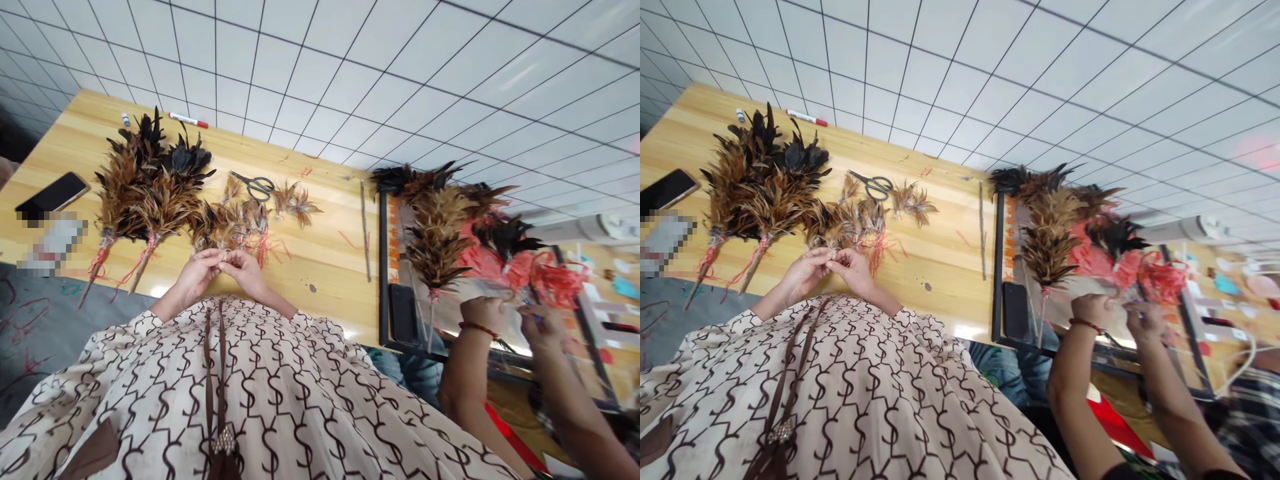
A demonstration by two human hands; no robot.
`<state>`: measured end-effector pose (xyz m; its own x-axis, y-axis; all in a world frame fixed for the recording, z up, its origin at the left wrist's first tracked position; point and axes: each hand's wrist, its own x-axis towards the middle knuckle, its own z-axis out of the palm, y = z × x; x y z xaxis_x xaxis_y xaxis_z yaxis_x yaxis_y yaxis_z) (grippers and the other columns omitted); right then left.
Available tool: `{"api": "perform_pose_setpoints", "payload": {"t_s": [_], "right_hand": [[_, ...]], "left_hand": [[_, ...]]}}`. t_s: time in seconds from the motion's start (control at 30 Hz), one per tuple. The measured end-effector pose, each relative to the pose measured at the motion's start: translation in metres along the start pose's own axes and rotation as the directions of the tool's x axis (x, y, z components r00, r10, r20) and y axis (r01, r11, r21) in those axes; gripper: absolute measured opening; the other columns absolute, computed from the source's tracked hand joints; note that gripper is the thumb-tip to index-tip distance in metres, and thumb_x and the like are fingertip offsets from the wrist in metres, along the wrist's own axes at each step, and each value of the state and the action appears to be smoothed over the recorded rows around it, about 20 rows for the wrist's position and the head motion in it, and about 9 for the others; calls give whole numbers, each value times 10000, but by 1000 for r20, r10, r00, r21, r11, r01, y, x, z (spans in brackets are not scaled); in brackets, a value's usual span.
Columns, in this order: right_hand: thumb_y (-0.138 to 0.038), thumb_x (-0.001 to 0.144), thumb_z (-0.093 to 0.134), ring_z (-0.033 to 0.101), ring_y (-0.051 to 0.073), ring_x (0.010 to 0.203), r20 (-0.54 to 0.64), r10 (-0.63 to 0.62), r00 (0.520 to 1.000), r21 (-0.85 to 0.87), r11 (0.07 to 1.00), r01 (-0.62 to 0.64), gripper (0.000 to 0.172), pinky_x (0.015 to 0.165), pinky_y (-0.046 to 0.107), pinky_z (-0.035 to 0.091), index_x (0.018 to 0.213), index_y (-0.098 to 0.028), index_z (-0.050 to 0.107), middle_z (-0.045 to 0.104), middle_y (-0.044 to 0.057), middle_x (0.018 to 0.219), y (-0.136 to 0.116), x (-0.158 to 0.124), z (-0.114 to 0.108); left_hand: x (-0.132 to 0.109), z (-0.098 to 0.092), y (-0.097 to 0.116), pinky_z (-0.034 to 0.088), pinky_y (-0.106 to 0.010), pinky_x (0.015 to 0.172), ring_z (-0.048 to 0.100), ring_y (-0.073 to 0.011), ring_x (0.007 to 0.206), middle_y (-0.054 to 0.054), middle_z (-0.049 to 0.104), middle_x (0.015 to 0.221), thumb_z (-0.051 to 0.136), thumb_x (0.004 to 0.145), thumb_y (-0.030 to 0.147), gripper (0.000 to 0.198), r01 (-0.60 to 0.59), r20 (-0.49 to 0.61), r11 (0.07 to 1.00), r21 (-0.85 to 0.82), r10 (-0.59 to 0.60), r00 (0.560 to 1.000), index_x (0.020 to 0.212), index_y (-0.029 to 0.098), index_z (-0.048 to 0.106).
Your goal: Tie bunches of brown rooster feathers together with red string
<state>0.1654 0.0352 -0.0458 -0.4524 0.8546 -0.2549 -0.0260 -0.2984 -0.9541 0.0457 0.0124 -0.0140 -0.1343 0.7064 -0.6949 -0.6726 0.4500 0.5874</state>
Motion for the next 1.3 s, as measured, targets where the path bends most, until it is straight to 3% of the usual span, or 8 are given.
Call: {"api": "perform_pose_setpoints", "payload": {"t_s": [0.33, 0.63, 0.83, 0.97, 1.17, 1.3], "right_hand": [[-364, 639, 680, 439, 79, 535, -51, 32, 998, 3, 999, -32, 231, 532, 225, 390, 614, -188, 532, 518, -49, 567, -5, 2, -9], [-331, 675, 629, 424, 88, 529, -22, -57, 998, -105, 993, 54, 190, 519, 226, 369, 607, -196, 513, 510, -41, 556, -18, 0, -11], [-291, 681, 596, 444, 95, 552, -7, -82, 997, -94, 992, 81, 163, 563, 241, 381, 602, -198, 487, 506, -38, 578, -20, -1, -9], [-265, 671, 582, 427, 94, 536, -9, -49, 999, -97, 994, 48, 129, 536, 236, 364, 603, -197, 495, 502, -42, 561, -20, 1, -8], [-240, 669, 570, 452, 95, 549, -12, -45, 999, -86, 995, 43, 108, 562, 237, 385, 597, -195, 503, 511, -45, 555, -24, 3, -5], [-240, 675, 574, 480, 97, 565, 10, -66, 998, -82, 994, 67, 108, 596, 245, 416, 601, -195, 511, 520, -45, 568, -24, 6, -1]], "left_hand": [[1, -5, 0, 372, -175, 481, 484, -56, 463, 23, 584, 496, 788, 464, 122, 181, -91, 24, 991, 94, 89, 996, 554, 133, 631], [3, -4, -5, 391, -211, 518, 485, -73, 452, 27, 573, 483, 751, 529, 164, 168, -215, 74, 943, 254, 202, 977, 545, 149, 585], [1, -4, -4, 395, -213, 503, 494, -83, 432, 37, 594, 489, 725, 521, 176, 206, -241, 92, 934, 262, 224, 970, 647, 167, 562], [1, -4, -5, 391, -207, 501, 492, -88, 417, 72, 567, 462, 681, 512, 129, 273, -311, 79, 905, 290, 301, 950, 712, 198, 509], [-1, -4, -5, 370, -193, 507, 458, -79, 437, 74, 527, 441, 603, 541, 90, 161, -398, 138, 825, 401, 375, 917, 666, 188, 581], [-1, -3, -4, 365, -193, 505, 438, -78, 448, 72, 516, 437, 629, 540, 96, 128, -401, 139, 821, 407, 379, 915, 631, 186, 618]]}}
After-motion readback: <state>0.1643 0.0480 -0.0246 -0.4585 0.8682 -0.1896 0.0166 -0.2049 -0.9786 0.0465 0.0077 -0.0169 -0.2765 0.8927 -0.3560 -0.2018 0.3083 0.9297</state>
